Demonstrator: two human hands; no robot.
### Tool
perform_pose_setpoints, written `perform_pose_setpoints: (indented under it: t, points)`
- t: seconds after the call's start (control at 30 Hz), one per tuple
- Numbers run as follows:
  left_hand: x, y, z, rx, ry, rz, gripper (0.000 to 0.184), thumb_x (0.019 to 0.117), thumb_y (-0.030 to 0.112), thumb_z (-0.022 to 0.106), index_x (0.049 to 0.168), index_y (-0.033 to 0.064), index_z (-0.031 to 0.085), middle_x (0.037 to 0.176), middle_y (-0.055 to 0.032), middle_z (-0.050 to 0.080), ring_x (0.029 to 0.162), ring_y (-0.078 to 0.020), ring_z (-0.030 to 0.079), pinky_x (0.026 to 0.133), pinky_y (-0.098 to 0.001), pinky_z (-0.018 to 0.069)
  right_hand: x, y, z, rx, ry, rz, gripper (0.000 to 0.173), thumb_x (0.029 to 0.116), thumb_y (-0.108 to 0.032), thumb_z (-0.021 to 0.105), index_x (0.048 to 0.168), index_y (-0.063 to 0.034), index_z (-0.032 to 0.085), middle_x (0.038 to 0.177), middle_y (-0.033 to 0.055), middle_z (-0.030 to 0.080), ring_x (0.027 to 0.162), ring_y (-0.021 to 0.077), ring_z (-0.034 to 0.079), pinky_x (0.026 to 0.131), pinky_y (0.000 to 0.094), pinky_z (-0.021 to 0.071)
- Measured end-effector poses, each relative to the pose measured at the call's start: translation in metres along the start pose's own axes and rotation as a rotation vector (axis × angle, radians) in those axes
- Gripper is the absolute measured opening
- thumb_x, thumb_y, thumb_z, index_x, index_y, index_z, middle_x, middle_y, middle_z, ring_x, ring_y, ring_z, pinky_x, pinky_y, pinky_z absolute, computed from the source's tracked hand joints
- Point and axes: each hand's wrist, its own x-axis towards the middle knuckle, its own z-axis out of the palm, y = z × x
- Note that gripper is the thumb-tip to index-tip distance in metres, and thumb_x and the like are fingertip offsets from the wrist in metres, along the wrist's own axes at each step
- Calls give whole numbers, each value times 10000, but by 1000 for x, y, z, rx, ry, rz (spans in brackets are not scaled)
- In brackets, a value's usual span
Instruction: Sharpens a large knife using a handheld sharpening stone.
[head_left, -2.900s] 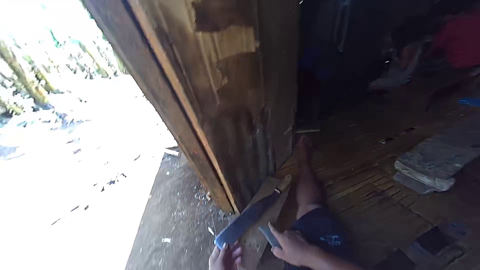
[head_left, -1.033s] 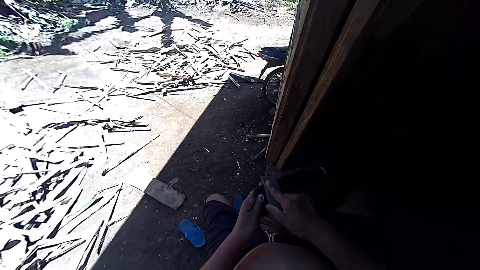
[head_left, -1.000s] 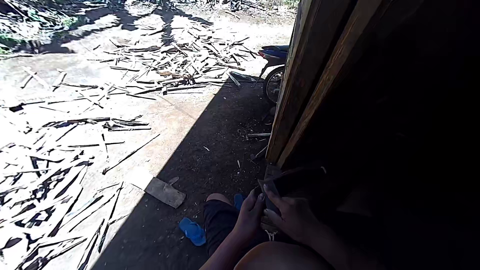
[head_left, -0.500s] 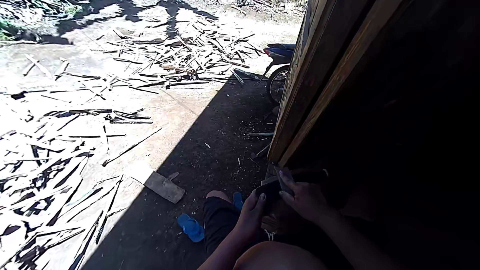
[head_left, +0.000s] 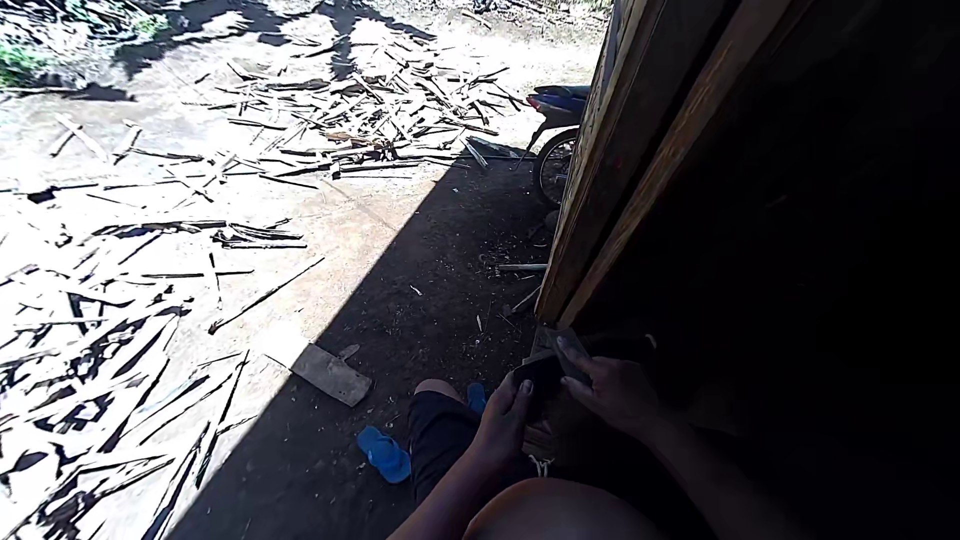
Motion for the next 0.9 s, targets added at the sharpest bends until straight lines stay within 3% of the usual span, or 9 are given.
perform_pose_setpoints:
  t: [0.03, 0.13, 0.2, 0.33, 0.47, 0.63, 0.77, 0.83, 0.9]
  points:
    - [1, 0, 1, -13, 1, -7, 389, 1137, 235, 363, 1430, -5, 457, 1248, -225, 691, 1107, -369, 721, 958, -493, 620, 4, 4, -4, -13, -39, 45, 575, 991, -560, 500, 1534, -373, 504, 794, 56, 712, 687, 252, 681, 619, 491, 548]
    - [3, 1, -1, 41, 1, 21, 383, 1137, 242, 372, 1402, -14, 477, 1182, -198, 708, 1041, -317, 739, 931, -468, 632, -9, -17, -2, 7, 97, -139, 553, 958, -531, 545, 1468, -325, 597, 643, 14, 623, 539, 195, 605, 489, 417, 502]
    - [3, 1, -1, 98, -2, 41, 383, 1137, 252, 374, 1389, -14, 488, 1152, -177, 712, 1009, -289, 743, 910, -452, 640, -15, -21, 1, 37, 129, -196, 538, 958, -521, 556, 1460, -333, 604, 622, 1, 582, 514, 181, 568, 464, 394, 475]
    - [2, 1, 2, 29, 2, -5, 393, 1138, 234, 366, 1439, 0, 458, 1264, -213, 688, 1117, -364, 720, 973, -501, 621, 3, 8, -9, 1, -84, 65, 590, 997, -577, 489, 1551, -376, 476, 837, 66, 721, 737, 259, 692, 662, 502, 557]
    - [5, 1, 1, 80, -15, 58, 381, 1134, 262, 387, 1369, -19, 492, 1140, -178, 711, 1008, -289, 742, 922, -454, 633, -18, -23, -1, 50, 130, -182, 542, 958, -530, 557, 1463, -336, 601, 634, -3, 590, 520, 168, 569, 467, 388, 477]
    - [6, 1, 2, 14, -22, 23, 402, 1141, 256, 352, 1427, -4, 463, 1236, -225, 697, 1091, -379, 726, 950, -502, 626, -1, 9, -4, 17, 27, 32, 569, 973, -544, 541, 1514, -366, 535, 769, 41, 701, 653, 225, 669, 587, 468, 549]
    - [9, -2, 1, 37, 12, 91, 378, 1139, 251, 361, 1354, -27, 500, 1108, -201, 713, 965, -307, 745, 873, -456, 644, -18, -21, 1, 79, 127, -175, 548, 950, -519, 580, 1464, -331, 599, 630, -2, 591, 521, 171, 578, 469, 390, 487]
    - [7, -2, 3, 11, 24, 64, 389, 1139, 244, 359, 1388, -27, 485, 1164, -228, 708, 1018, -352, 742, 909, -491, 637, -11, -6, 2, 112, 24, -20, 571, 976, -533, 552, 1518, -354, 529, 725, 26, 670, 618, 206, 647, 558, 444, 541]
    - [6, -4, 5, -30, 36, 31, 391, 1139, 235, 350, 1415, -16, 468, 1239, -252, 691, 1087, -405, 724, 947, -523, 626, 3, 17, -1, 195, -126, 209, 614, 1008, -543, 511, 1584, -347, 429, 888, 68, 742, 798, 257, 708, 737, 517, 575]
